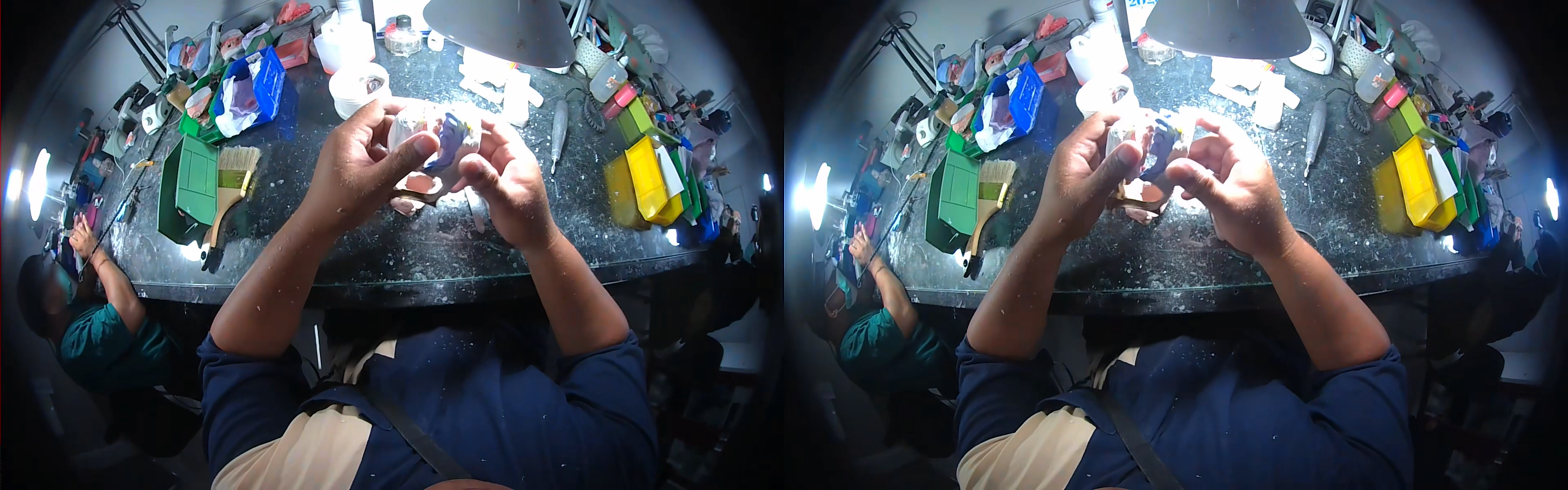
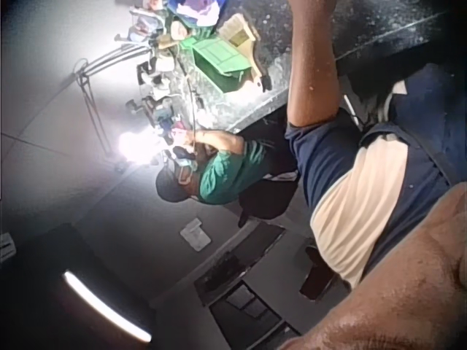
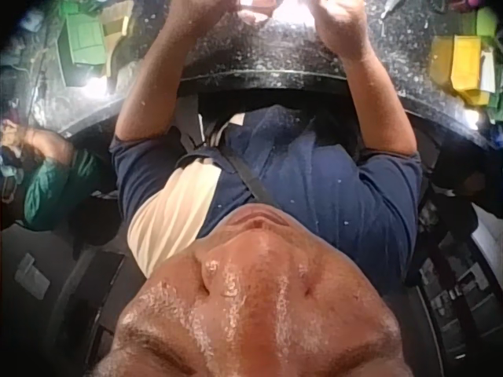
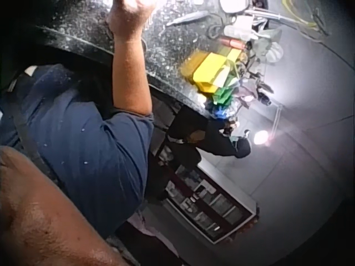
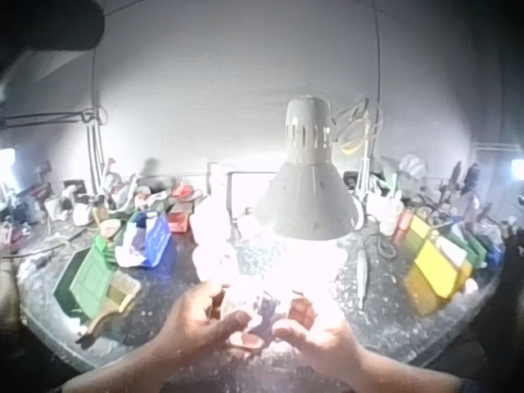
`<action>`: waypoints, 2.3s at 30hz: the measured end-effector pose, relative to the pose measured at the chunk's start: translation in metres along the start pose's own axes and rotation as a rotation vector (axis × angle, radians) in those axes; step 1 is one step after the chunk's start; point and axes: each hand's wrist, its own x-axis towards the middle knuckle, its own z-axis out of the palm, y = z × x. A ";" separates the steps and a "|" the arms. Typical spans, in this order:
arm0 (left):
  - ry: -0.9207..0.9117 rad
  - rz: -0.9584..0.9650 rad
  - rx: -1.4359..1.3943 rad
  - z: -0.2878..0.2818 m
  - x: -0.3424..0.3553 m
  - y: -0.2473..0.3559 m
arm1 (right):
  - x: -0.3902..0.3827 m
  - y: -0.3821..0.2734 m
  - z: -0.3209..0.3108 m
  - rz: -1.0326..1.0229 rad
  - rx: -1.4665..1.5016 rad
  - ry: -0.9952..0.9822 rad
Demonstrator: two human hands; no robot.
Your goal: The person uses a small tool to scrape and refine a dental prosthesis attached to a metal articulator, turning the object over to work on different sections.
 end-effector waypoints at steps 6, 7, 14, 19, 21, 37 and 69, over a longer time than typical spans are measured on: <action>-0.040 -0.041 -0.032 0.002 0.000 -0.005 | 0.014 -0.010 0.001 0.037 -0.196 0.028; -0.044 -0.107 -0.058 0.000 0.001 -0.003 | 0.018 -0.013 0.004 0.082 -0.208 0.012; 0.146 -0.120 -0.341 0.004 0.003 -0.009 | 0.019 -0.024 0.016 0.007 -0.233 0.071; 0.267 -0.035 -0.479 0.001 0.003 -0.004 | -0.004 -0.030 0.031 0.194 -0.440 -0.042; 0.292 -0.015 -0.507 0.002 0.002 -0.002 | -0.010 -0.021 0.046 0.096 -0.449 -0.063; 0.358 0.094 -0.694 0.002 0.002 -0.007 | 0.010 -0.005 0.091 -0.087 -0.136 0.184; 0.430 0.095 -0.764 -0.006 0.000 0.005 | -0.084 -0.069 -0.075 0.363 -1.166 -0.089</action>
